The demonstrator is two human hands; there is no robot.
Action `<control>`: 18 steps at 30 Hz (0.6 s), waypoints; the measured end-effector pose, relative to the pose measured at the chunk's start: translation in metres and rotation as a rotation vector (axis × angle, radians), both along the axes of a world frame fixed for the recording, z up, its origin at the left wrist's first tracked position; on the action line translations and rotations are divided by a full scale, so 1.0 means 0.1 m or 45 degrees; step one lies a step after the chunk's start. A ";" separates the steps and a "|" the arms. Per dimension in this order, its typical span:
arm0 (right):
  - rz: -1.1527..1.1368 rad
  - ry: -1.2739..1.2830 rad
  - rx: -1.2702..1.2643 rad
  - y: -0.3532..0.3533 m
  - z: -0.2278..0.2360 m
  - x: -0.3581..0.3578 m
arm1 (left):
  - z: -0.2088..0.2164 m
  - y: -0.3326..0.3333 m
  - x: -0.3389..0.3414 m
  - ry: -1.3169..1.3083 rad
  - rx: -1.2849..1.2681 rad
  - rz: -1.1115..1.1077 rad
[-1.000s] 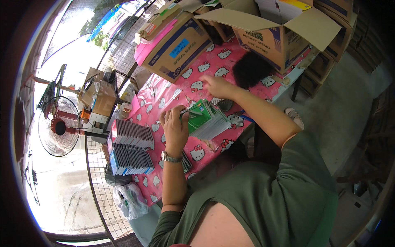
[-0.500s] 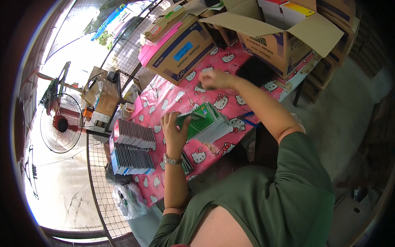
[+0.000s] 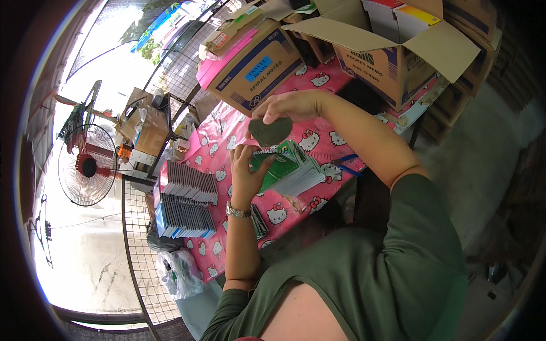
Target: The person picks up green notebooks from a stack one by one, turns them over to look at the front and back covers, and then places each notebook into a smaller stack on the left.
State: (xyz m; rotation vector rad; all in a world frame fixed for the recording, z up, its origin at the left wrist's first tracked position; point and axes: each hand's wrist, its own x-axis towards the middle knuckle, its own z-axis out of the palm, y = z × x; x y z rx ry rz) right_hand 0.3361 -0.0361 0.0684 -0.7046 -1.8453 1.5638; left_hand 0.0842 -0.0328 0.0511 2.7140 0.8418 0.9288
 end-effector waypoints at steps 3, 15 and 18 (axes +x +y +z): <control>-0.080 -0.232 0.014 0.03 0.04 -0.02 | 0.00 0.00 -0.01 0.011 -0.040 -0.015; -0.051 -0.032 0.020 0.09 0.01 -0.09 | -0.01 0.01 0.00 -0.019 -0.093 0.061; -0.093 0.105 -0.067 0.14 0.07 -0.15 | 0.02 0.09 -0.10 -0.025 -0.137 0.095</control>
